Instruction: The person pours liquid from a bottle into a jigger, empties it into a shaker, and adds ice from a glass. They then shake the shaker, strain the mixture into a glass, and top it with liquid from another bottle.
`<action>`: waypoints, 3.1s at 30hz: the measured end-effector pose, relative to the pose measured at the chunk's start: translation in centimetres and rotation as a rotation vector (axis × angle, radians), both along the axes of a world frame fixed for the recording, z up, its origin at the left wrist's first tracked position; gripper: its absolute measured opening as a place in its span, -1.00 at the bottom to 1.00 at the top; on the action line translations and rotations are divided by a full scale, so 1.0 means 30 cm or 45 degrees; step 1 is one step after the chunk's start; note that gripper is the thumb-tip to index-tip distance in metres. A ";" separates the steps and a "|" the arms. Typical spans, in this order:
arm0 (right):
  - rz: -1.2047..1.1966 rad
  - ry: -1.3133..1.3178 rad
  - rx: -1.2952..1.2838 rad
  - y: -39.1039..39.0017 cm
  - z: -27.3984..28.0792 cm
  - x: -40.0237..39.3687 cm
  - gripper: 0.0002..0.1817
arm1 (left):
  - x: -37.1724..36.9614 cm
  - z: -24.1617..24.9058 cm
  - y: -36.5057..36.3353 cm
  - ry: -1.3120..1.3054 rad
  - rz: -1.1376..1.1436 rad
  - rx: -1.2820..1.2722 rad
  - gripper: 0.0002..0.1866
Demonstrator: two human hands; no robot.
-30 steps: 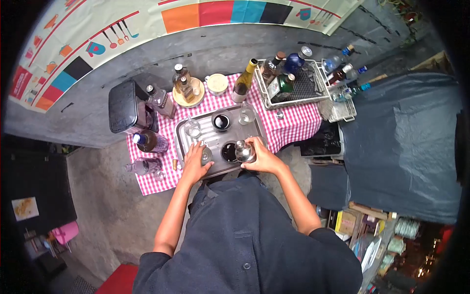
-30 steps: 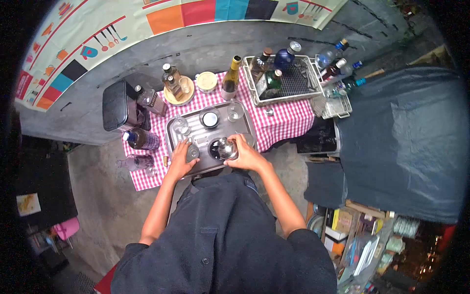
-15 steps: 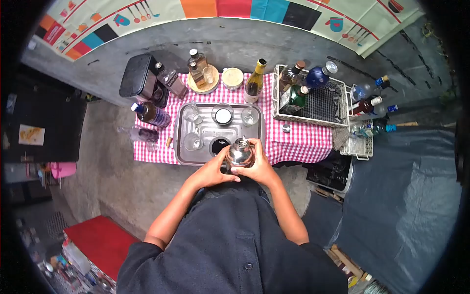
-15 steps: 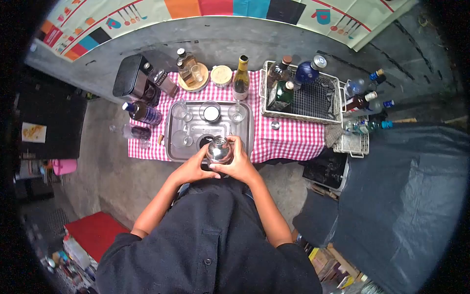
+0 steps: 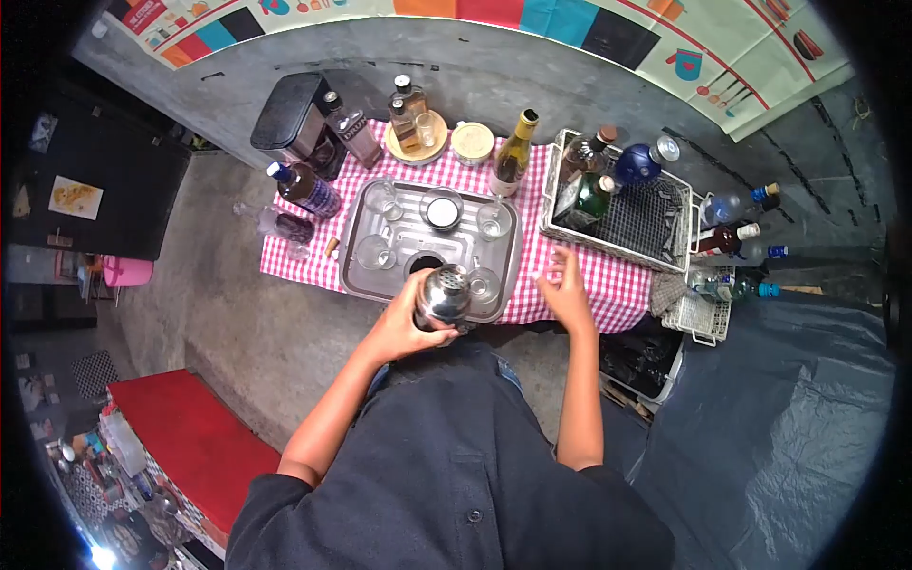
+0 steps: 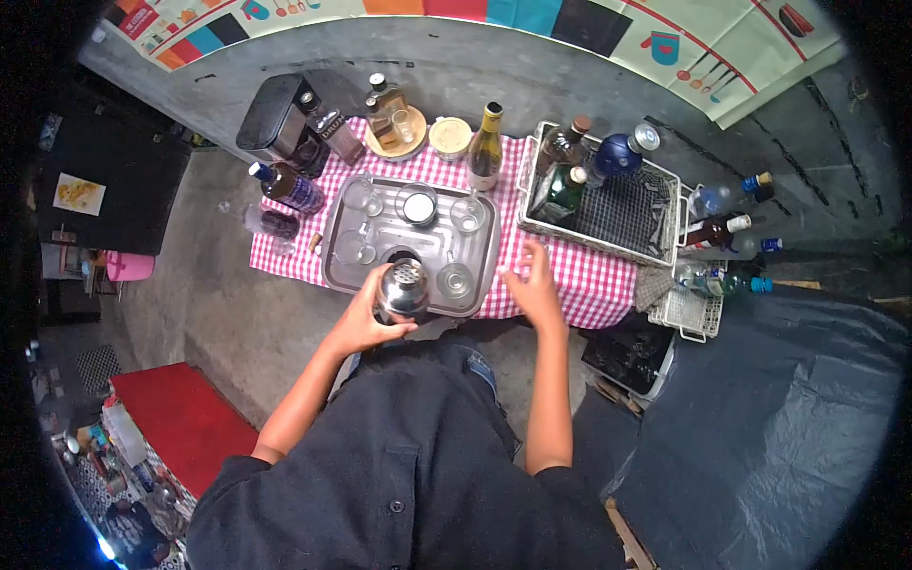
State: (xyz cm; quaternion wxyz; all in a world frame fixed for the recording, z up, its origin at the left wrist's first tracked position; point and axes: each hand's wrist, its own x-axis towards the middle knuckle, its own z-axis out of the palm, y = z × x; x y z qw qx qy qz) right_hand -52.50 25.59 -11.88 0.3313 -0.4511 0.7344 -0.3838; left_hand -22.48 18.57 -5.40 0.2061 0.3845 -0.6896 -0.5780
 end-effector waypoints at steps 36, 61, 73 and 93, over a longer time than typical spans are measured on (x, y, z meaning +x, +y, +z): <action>0.248 -0.186 -0.261 0.005 0.240 0.212 -0.55 | -0.021 0.022 -0.056 -0.227 -0.390 -0.159 -0.03; 0.202 0.106 -0.397 -0.297 0.372 0.720 -0.52 | 0.365 0.067 -0.458 0.040 -0.646 -0.235 -0.05; 0.332 0.124 -0.353 -0.301 0.461 0.863 -0.44 | 0.525 0.029 -0.557 0.258 -0.833 0.668 0.08; 0.536 0.371 -0.899 -0.567 0.425 0.884 -0.68 | 0.598 0.132 -0.642 0.376 -0.602 0.550 0.03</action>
